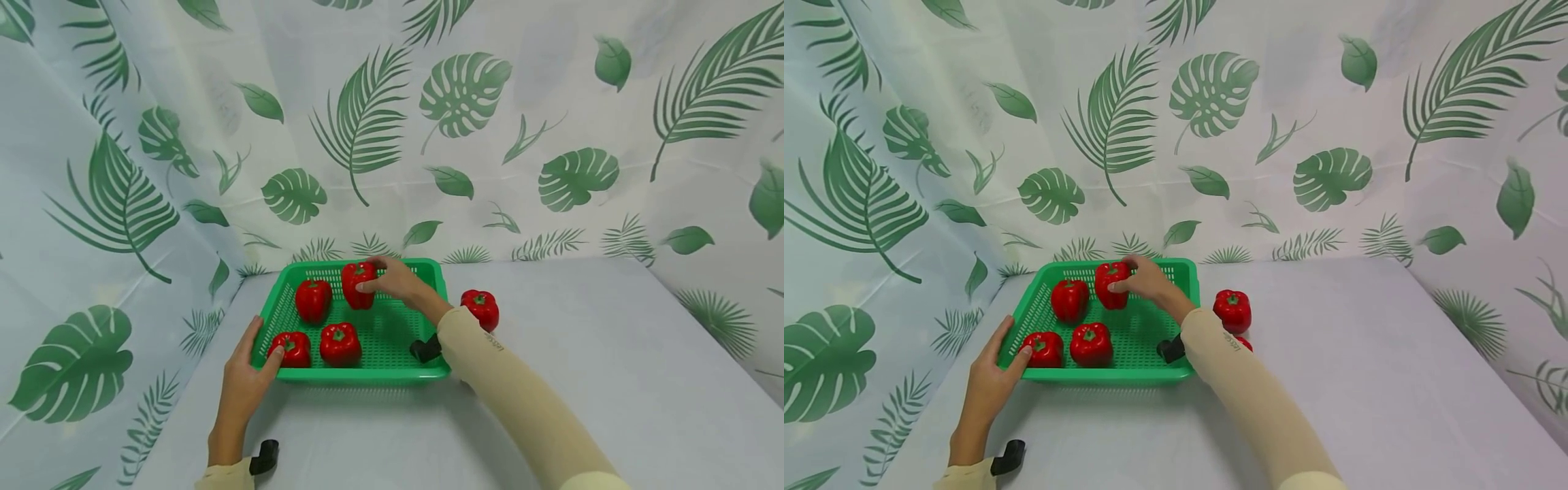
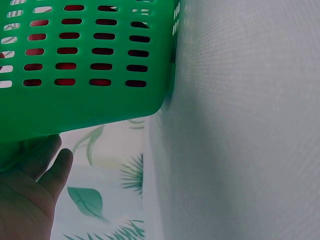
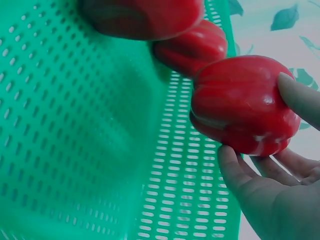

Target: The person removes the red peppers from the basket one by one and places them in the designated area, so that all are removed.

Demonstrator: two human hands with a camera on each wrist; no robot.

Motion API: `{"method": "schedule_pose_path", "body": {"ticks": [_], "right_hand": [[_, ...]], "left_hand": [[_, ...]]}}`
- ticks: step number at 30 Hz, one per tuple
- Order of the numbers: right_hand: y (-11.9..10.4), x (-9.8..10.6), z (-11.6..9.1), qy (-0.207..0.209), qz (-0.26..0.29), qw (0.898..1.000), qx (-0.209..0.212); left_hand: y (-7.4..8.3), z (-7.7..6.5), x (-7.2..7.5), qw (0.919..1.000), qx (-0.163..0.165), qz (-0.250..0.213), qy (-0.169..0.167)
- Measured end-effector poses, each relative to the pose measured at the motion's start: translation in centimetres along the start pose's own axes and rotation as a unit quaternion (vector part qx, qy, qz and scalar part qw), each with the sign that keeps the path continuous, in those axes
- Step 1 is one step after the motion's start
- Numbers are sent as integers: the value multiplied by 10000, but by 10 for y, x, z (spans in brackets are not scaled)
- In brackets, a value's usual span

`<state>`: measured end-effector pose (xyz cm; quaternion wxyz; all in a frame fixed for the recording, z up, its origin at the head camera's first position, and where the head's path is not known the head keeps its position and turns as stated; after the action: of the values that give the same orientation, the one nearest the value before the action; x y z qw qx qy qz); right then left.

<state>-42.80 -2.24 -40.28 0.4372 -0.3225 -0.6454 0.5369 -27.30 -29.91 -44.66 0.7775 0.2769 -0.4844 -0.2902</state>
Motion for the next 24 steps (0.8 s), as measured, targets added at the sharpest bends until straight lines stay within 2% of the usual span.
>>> {"method": "schedule_pose_path", "body": {"ticks": [9,19,24], "right_hand": [[-15,18,-12,67,-297,9991,287],[-27,33,-29,0,107,9984,554],[-28,42,-36,12,58,9982,599]], "left_hand": [[0,0,-1,10000,68,40,-9],[0,-1,-1,10000,37,55,-15],[1,-1,-1,10000,-2,73,0]]}}
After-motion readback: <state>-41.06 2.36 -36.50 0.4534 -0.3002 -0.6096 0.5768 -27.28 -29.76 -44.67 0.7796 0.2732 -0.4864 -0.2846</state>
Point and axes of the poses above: each hand's wrist, its own z-axis towards the middle knuckle, its own x-axis out of the back of the hand, y = z × x, the point moved 8 cm from there along z, towards the middle knuckle, and after that the axes turned 4 degrees about z, right-handed, at the moved point
